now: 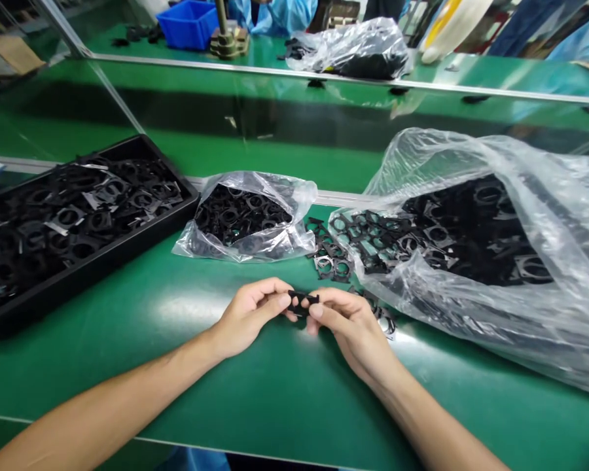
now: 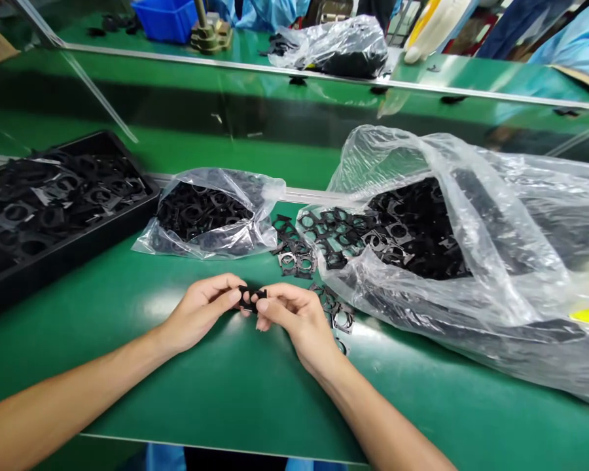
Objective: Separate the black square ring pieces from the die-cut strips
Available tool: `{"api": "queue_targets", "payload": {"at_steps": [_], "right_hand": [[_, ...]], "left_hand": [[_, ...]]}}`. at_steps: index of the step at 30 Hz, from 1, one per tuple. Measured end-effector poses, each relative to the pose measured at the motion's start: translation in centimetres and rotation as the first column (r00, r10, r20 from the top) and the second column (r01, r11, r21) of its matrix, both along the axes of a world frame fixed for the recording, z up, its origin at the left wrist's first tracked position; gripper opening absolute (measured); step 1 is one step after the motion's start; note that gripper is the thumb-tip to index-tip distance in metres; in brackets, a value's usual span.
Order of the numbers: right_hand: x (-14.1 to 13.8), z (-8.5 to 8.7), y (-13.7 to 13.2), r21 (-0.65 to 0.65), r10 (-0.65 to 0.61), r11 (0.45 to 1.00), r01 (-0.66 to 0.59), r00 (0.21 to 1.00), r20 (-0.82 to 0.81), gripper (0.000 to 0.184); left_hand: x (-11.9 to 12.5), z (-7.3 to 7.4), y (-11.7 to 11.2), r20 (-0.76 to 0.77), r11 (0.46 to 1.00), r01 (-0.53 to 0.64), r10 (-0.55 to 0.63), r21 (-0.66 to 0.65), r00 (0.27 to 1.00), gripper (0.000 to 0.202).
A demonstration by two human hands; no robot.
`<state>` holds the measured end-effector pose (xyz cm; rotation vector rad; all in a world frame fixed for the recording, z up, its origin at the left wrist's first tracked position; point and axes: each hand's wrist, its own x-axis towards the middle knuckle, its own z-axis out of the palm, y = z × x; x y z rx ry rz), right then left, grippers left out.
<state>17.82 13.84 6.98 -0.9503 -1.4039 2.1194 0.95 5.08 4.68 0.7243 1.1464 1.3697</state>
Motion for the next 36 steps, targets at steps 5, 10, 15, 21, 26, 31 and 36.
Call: {"api": "queue_targets", "payload": {"at_steps": [5, 10, 15, 21, 26, 31, 36], "right_hand": [[-0.01, -0.07, 0.12, 0.016, -0.002, 1.0, 0.001, 1.0, 0.014, 0.024], [-0.05, 0.14, -0.19, 0.202, -0.008, 0.979, -0.022, 0.99, 0.143, 0.031], [-0.14, 0.0, -0.75, 0.357, -0.025, 0.934, -0.013, 0.994, 0.102, 0.022], [0.09, 0.37, -0.37, 0.637, 0.008, 0.759, -0.136, 0.98, 0.199, 0.024], [0.17, 0.35, -0.31, 0.691, 0.074, 0.693, -0.208, 0.973, 0.22, 0.023], [0.24, -0.12, -0.57, 0.724, 0.062, 0.675, -0.143, 0.989, 0.137, 0.008], [0.14, -0.03, -0.61, 0.796, -0.046, 0.604, -0.05, 0.994, 0.097, 0.008]], "left_hand": [[-0.22, 0.22, -0.07, 0.009, 0.999, 0.044, -0.044, 0.013, 0.999, 0.036], [-0.25, 0.55, -0.11, -0.068, 1.0, 0.028, -0.028, -0.013, 0.997, 0.039], [0.14, 0.48, -0.25, -0.111, 0.996, -0.035, 0.026, -0.082, 0.994, 0.03], [0.24, 0.81, -0.46, -0.2, 1.0, -0.009, 0.005, -0.018, 0.98, 0.02], [-0.04, 0.56, -0.38, -0.2, 1.0, -0.009, 0.011, 0.007, 0.98, 0.023], [-0.08, 0.28, -0.36, -0.133, 0.999, -0.024, 0.02, -0.023, 0.991, 0.02], [-0.07, 0.37, -0.38, -0.205, 0.997, -0.072, 0.068, -0.011, 0.976, 0.016]]}}
